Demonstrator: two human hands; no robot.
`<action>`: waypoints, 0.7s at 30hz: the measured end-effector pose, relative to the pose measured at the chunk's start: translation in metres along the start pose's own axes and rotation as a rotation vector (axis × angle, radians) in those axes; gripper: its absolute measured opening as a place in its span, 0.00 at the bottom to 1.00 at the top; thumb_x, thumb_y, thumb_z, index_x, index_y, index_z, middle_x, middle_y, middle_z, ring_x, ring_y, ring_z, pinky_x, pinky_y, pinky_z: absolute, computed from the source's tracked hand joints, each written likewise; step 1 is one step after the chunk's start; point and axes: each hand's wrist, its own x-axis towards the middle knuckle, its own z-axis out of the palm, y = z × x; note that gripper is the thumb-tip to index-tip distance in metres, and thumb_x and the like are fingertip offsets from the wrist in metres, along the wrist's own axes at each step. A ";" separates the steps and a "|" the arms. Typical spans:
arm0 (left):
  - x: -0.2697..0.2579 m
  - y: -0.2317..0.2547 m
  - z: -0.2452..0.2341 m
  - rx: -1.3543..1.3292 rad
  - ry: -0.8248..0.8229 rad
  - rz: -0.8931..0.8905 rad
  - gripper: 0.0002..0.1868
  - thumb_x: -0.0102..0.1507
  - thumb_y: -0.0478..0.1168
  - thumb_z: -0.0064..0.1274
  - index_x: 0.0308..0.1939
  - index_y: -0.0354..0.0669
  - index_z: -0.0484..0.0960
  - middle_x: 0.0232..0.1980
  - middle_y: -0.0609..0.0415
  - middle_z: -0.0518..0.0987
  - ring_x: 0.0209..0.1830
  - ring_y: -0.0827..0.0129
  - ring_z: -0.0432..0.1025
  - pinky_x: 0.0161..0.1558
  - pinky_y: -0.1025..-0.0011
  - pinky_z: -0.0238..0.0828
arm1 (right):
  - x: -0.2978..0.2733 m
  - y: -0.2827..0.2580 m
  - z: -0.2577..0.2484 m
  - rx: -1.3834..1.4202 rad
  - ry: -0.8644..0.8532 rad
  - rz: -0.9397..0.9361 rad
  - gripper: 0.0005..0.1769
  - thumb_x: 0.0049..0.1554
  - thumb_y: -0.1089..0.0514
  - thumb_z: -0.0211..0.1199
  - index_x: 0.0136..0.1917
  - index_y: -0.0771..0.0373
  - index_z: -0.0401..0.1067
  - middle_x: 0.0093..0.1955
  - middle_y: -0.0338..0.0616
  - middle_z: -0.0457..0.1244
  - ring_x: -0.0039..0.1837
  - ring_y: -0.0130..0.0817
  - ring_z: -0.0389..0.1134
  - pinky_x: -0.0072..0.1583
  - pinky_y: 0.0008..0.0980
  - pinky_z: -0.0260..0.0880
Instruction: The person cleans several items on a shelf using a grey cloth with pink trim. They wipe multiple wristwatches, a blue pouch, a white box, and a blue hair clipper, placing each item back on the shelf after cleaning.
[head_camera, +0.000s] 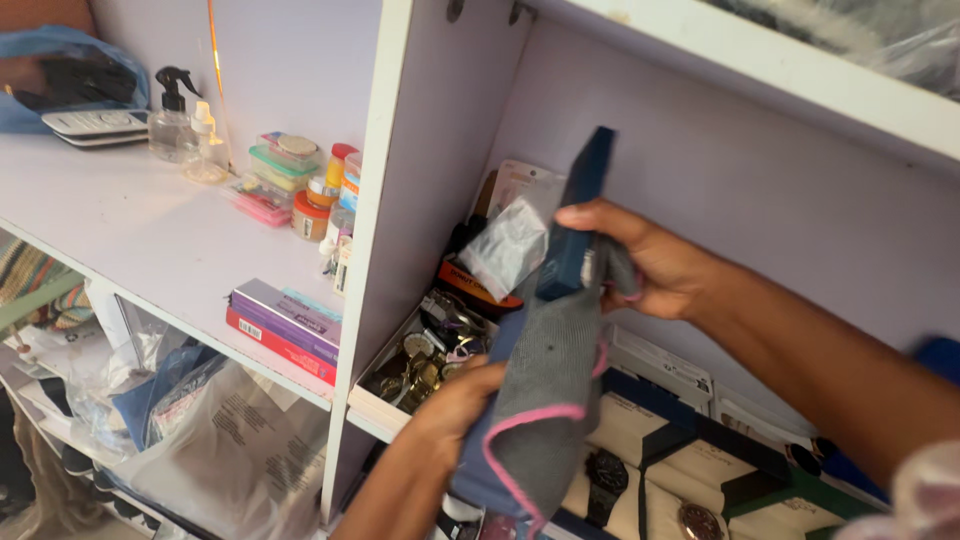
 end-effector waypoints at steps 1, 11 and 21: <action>-0.012 0.007 -0.002 0.048 0.134 0.012 0.17 0.53 0.35 0.59 0.46 0.35 0.83 0.39 0.45 0.86 0.32 0.61 0.82 0.38 0.63 0.84 | -0.003 -0.003 -0.012 0.063 -0.071 -0.028 0.30 0.45 0.41 0.69 0.54 0.62 0.71 0.47 0.51 0.70 0.48 0.46 0.75 0.48 0.50 0.80; -0.109 0.043 -0.001 0.353 0.565 0.445 0.15 0.53 0.39 0.66 0.36 0.28 0.87 0.28 0.50 0.83 0.23 0.68 0.74 0.29 0.69 0.72 | 0.019 0.028 -0.154 0.139 -0.545 -0.146 0.34 0.58 0.54 0.72 0.72 0.66 0.62 0.67 0.62 0.62 0.67 0.61 0.67 0.63 0.82 0.64; -0.147 0.031 -0.005 0.723 0.333 0.503 0.19 0.52 0.33 0.74 0.47 0.38 0.89 0.36 0.56 0.89 0.35 0.78 0.79 0.40 0.75 0.78 | 0.077 0.124 -0.121 -0.005 -0.259 0.108 0.51 0.44 0.48 0.74 0.73 0.66 0.54 0.62 0.62 0.60 0.64 0.56 0.67 0.60 0.67 0.70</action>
